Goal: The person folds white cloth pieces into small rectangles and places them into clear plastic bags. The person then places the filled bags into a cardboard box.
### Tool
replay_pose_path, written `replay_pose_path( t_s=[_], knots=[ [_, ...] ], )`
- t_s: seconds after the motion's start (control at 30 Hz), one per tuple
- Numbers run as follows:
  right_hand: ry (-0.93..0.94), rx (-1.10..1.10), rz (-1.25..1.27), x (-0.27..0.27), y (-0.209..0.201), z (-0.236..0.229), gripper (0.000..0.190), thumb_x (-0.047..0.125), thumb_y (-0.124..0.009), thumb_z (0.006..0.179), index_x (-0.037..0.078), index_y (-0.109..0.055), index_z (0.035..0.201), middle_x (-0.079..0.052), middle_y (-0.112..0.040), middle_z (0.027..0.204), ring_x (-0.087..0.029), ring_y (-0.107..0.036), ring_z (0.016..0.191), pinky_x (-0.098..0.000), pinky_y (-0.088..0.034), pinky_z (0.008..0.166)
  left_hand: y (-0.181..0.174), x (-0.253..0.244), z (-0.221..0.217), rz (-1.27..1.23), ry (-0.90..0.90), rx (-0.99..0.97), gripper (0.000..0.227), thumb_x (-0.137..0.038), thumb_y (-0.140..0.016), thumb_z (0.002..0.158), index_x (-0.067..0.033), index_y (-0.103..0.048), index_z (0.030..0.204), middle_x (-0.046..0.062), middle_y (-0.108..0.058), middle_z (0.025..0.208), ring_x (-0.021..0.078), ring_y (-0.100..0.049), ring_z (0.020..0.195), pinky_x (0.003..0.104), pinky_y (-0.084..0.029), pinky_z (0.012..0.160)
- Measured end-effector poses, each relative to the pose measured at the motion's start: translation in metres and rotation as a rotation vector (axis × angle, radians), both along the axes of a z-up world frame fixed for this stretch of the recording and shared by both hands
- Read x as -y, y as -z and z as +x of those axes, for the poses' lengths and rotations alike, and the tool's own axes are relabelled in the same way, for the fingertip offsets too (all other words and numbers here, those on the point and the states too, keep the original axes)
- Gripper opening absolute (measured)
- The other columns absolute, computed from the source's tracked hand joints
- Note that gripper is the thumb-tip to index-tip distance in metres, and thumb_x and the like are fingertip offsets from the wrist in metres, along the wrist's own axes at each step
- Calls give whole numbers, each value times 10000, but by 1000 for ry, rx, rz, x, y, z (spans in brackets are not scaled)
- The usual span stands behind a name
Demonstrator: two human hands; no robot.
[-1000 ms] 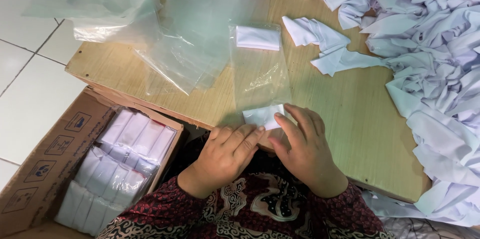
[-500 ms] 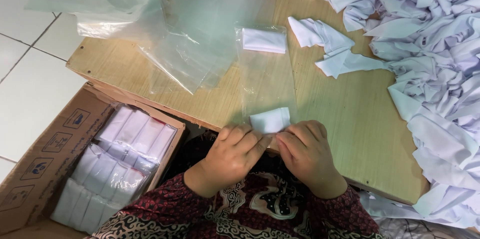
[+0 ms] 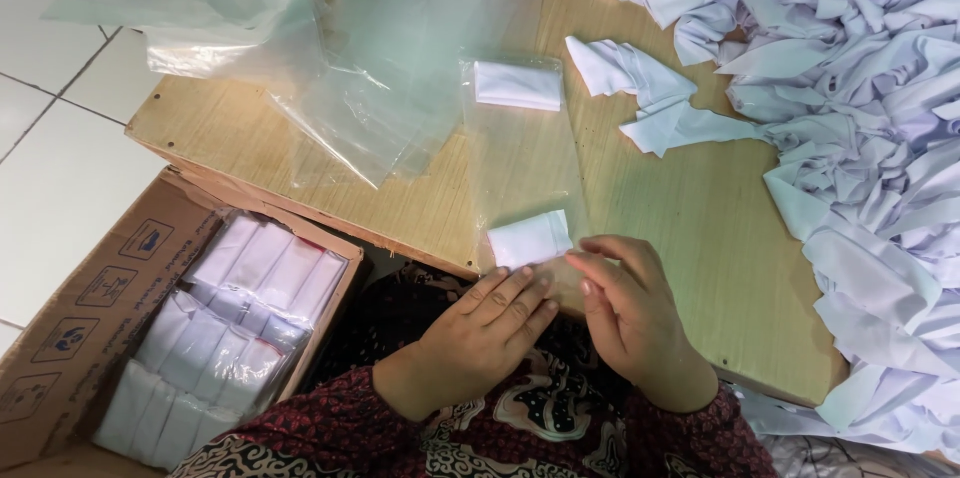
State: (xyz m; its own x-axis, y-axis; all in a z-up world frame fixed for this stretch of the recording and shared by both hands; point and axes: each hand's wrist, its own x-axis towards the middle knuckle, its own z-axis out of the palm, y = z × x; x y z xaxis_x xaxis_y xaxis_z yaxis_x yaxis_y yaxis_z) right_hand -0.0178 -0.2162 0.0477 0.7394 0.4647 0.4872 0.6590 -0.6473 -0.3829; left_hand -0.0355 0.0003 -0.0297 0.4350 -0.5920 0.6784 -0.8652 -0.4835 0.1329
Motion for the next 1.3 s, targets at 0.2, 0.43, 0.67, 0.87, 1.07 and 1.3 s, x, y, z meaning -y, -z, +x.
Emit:
replay_pose_path(
  t_s=[0.2,0.43,0.67,0.87,1.07,1.3],
  knots=[
    [-176,-31,-304,-24,2,2,333,-23,-535,917,49,-690,1203,-77,-624,1151,-284,-597,1013,-447,-465,921,12,0,-1,10,-41,48,302,-120,-510,1076,-25,-710,1282,199,-653,1380,341,-579,1340,463,-369,1227],
    [-142,-33,-390,-33,7,15,322,22,-502,963,51,-667,1238,-62,-604,1123,-261,-589,983,-429,-453,907,11,0,8,-93,-52,92,299,-114,-482,1086,-27,-752,1184,186,-699,1304,326,-615,1291,419,-433,1192],
    [-116,-83,-473,-43,-7,39,363,47,-467,979,95,-644,1292,-42,-589,1133,-251,-576,1005,-418,-432,913,25,-2,15,-114,0,88,266,-129,-508,1076,-93,-744,1195,119,-716,1283,281,-626,1274,401,-445,1178],
    [-144,-124,-502,-45,-14,69,422,53,-514,935,61,-606,1347,-91,-574,1187,-283,-572,1123,-449,-438,985,33,-6,17,-112,45,74,233,-158,-522,1089,-123,-745,1148,132,-679,1369,280,-602,1317,401,-442,1180],
    [-150,-178,-515,-46,-8,102,474,70,-507,988,91,-530,1462,-100,-542,1261,-299,-545,1140,-461,-447,1009,41,-8,18,-102,65,71,241,-182,-502,1101,-140,-730,1163,116,-656,1419,258,-598,1331,381,-428,1189],
    [-134,-96,-452,-56,-2,128,406,76,-524,994,33,-582,1394,-90,-548,1118,-282,-560,972,-430,-496,923,46,-3,23,-183,54,123,436,-224,-318,1139,-142,-747,1137,100,-664,1388,238,-628,1295,348,-458,1164]
  ],
)
